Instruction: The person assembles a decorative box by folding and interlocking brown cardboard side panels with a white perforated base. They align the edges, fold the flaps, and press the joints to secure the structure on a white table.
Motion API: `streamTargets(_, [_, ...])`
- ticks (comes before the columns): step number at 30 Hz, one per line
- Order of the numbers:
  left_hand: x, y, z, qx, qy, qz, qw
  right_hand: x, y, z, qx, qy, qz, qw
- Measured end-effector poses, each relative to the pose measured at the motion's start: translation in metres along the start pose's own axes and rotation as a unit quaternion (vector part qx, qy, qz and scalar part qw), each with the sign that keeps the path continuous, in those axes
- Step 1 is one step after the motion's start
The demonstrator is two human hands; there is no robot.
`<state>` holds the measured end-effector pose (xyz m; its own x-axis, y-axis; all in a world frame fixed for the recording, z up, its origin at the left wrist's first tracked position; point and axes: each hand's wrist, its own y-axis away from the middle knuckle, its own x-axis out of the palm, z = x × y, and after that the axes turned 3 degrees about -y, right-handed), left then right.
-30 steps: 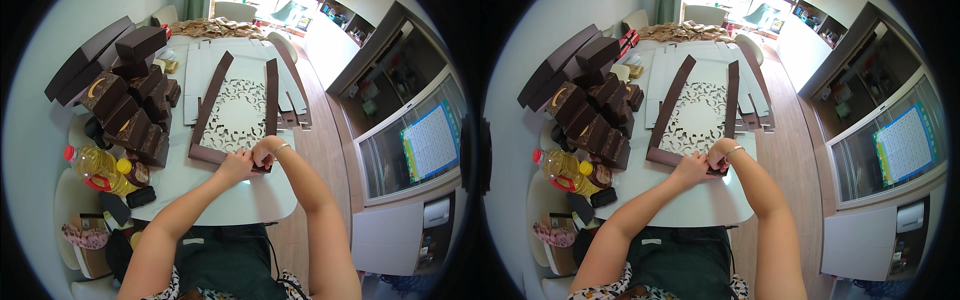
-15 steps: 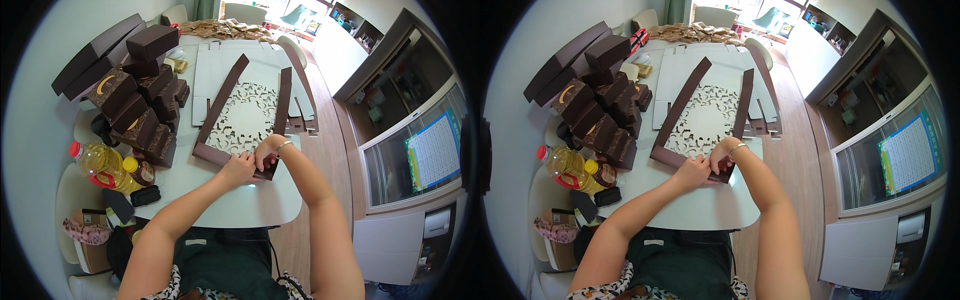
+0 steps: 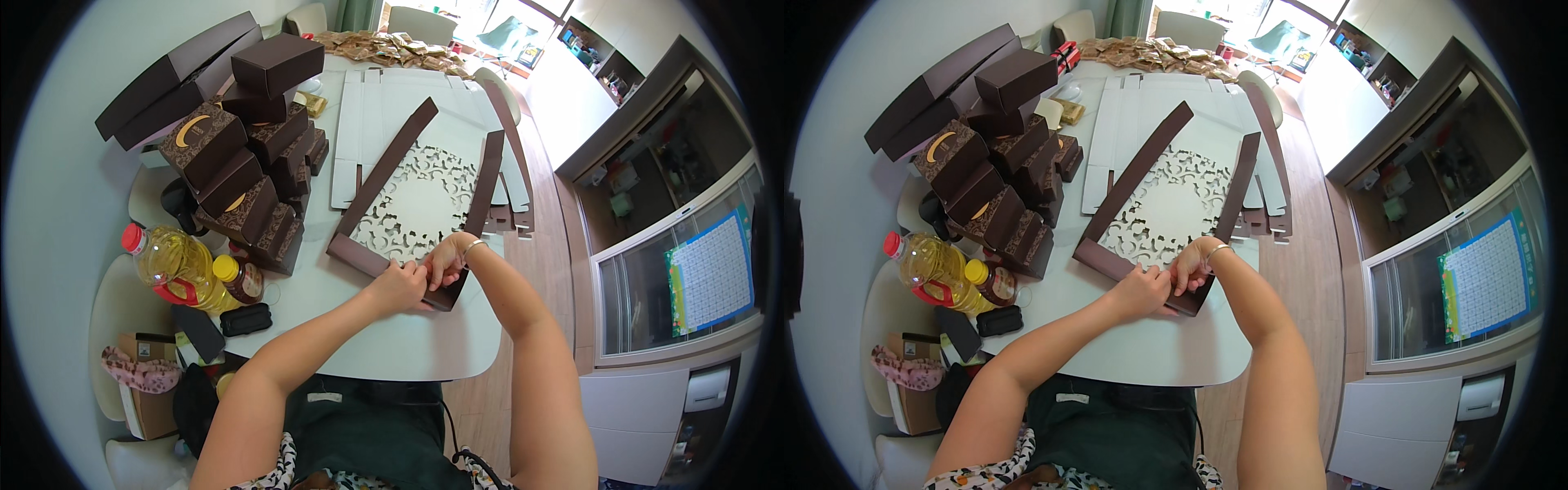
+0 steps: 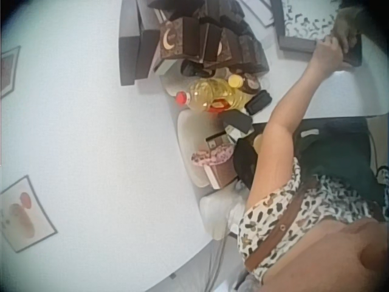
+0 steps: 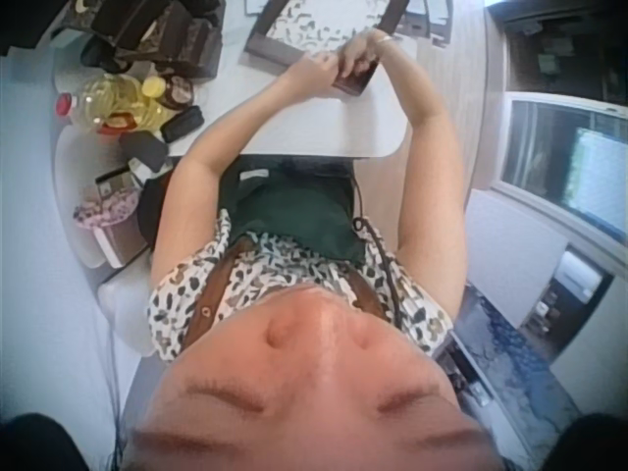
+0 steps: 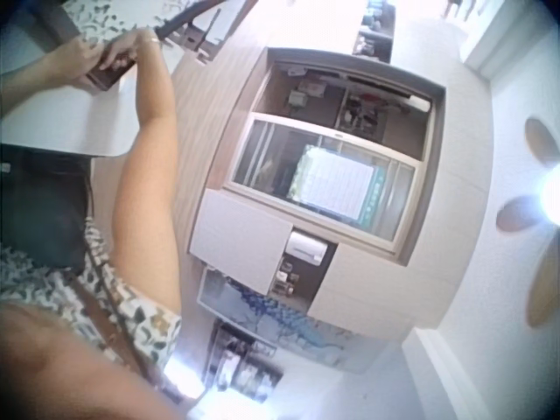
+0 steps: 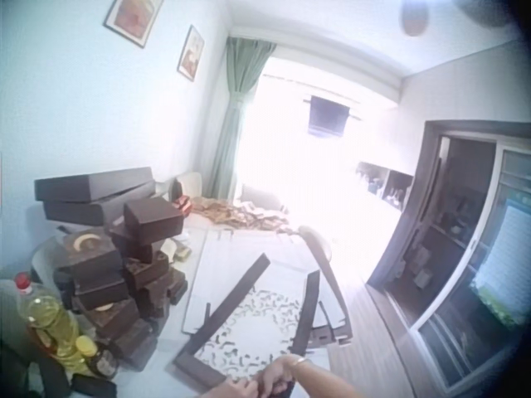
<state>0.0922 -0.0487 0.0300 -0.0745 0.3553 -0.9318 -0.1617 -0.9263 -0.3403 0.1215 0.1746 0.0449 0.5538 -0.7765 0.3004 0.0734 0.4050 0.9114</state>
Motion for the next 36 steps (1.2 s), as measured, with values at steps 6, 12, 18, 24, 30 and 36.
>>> streamTargets(6, [0.004, 0.002, 0.0, 0.008, 0.005, 0.019, 1.0, 0.026, 0.009, 0.014, 0.018, -0.003, -0.096, 0.995])
streamTargets(12, [0.013, 0.001, 0.002, 0.006, -0.011, 0.008, 1.0, 0.074, 0.03, 0.035, 0.063, 0.22, -0.332, 0.915])
streamTargets(18, [0.009, -0.004, -0.001, -0.042, 0.034, 0.026, 0.998, 0.143, 0.035, 0.005, -0.079, 0.346, -0.476, 0.805])
streamTargets(24, [0.014, -0.012, -0.009, -0.051, 0.065, -0.002, 0.997, 0.179, -0.023, -0.034, -0.039, 0.406, -0.691, 0.597])
streamTargets(30, [-0.006, 0.012, 0.014, -0.073, 0.047, -0.027, 0.996, 0.165, 0.003, -0.058, -0.081, 0.407, -0.708, 0.571])
streamTargets(36, [-0.022, 0.043, 0.032, -0.121, 0.034, -0.024, 0.992, 0.149, 0.012, -0.067, -0.056, 0.407, -0.669, 0.62])
